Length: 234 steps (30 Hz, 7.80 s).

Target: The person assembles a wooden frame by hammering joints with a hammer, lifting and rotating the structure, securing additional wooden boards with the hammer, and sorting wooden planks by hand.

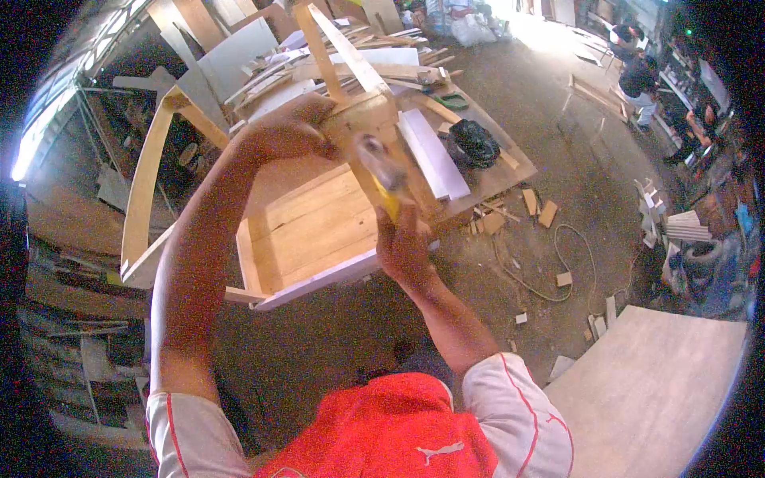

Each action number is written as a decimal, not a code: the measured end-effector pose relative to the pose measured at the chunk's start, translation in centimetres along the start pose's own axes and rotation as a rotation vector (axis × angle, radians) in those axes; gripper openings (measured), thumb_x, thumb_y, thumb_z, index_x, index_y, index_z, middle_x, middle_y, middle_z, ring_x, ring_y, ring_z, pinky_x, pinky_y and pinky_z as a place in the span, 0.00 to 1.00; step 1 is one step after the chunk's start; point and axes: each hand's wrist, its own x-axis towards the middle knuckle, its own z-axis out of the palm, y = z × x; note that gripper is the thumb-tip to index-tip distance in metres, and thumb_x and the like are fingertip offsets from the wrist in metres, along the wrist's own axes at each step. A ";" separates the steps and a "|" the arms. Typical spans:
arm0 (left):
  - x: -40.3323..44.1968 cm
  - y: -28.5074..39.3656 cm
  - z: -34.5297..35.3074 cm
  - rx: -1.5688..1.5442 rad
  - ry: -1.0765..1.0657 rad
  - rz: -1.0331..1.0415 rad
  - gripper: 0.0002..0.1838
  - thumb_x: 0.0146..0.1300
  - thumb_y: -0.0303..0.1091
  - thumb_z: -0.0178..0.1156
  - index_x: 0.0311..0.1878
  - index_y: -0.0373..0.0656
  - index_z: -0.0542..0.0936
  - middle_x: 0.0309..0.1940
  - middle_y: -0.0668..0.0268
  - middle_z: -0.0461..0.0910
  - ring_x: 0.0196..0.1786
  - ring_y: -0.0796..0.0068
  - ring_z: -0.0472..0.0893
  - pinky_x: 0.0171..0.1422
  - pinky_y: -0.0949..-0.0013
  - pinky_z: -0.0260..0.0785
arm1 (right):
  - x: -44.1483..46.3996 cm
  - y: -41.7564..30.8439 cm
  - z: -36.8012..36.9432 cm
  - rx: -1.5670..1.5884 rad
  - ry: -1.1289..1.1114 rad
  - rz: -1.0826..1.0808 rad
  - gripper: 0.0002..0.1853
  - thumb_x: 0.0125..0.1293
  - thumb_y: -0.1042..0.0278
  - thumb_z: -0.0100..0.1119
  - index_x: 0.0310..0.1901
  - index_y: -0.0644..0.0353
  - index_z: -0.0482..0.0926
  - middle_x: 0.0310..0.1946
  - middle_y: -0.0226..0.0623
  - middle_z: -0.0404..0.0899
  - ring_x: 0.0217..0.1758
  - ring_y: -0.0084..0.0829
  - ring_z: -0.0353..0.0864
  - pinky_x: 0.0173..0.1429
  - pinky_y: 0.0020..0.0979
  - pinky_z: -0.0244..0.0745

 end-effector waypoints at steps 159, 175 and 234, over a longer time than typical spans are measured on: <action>-45.8 -22.9 -6.0 0.376 1.081 0.528 0.11 0.68 0.29 0.56 0.32 0.31 0.79 0.28 0.50 0.79 0.37 0.48 0.78 0.47 0.55 0.72 | -23.7 -36.5 25.7 -0.050 0.133 -0.187 0.27 0.68 0.77 0.59 0.68 0.71 0.69 0.39 0.57 0.82 0.38 0.52 0.85 0.42 0.43 0.81; -46.3 -21.5 -6.2 0.323 1.029 0.531 0.15 0.66 0.37 0.65 0.27 0.36 0.80 0.21 0.56 0.77 0.31 0.50 0.77 0.51 0.54 0.72 | -24.1 -34.9 28.6 0.019 0.099 -0.105 0.28 0.69 0.77 0.59 0.70 0.67 0.68 0.34 0.50 0.79 0.33 0.47 0.81 0.38 0.41 0.77; -47.1 -20.6 -10.9 0.562 0.403 0.358 0.34 0.70 0.65 0.53 0.33 0.35 0.79 0.25 0.46 0.78 0.37 0.47 0.82 0.44 0.51 0.72 | -26.5 -35.0 25.5 0.126 -0.132 0.208 0.25 0.74 0.71 0.54 0.70 0.70 0.69 0.62 0.58 0.77 0.62 0.43 0.83 0.62 0.34 0.76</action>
